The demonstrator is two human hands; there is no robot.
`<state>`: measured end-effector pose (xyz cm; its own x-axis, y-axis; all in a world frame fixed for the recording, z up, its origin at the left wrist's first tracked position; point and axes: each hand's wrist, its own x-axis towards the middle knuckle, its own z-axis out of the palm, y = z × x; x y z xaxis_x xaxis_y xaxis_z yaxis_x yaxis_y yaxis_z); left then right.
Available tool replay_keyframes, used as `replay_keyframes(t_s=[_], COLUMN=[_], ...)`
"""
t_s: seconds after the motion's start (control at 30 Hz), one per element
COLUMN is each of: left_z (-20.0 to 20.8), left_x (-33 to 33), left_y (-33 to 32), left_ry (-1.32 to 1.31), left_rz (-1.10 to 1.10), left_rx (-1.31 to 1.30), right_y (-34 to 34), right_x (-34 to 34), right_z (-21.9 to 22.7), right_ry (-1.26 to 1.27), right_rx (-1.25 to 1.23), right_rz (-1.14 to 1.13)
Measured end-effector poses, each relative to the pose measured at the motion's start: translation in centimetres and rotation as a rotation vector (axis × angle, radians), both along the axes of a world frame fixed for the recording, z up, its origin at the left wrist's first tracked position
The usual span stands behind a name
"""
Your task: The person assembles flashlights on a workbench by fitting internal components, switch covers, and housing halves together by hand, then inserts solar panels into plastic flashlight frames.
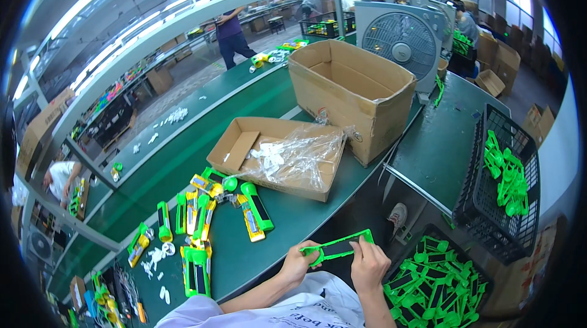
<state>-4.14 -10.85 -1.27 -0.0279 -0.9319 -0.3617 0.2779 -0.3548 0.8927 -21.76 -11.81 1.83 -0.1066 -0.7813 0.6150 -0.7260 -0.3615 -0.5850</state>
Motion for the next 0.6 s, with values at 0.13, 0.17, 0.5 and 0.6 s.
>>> replay_keyframes(t_s=[0.13, 0.17, 0.5, 0.6], left_z=[-1.0, -1.1, -0.1, -0.8], left_x=[-0.8, -0.8, 1.6, 1.9], left_y=[2.2, 2.6, 4.4, 5.1], left_ry=[-0.019, -0.057, -0.246, -0.401], left_rz=[0.002, -0.003, -0.242, -0.098], left_rx=[0.04, 0.012, 0.015, 0.028], right_y=[1.3, 1.4, 1.4, 1.1], right_x=[-0.7, -0.9, -4.9, -4.0], right_z=[-1.4, -0.8, -4.0, -5.9], right_ry=[-0.055, -0.046, -0.477, -0.366], right_rx=[0.02, 0.089, 0.868, 0.892], right_rz=[0.006, -0.032, 0.404, 0.423])
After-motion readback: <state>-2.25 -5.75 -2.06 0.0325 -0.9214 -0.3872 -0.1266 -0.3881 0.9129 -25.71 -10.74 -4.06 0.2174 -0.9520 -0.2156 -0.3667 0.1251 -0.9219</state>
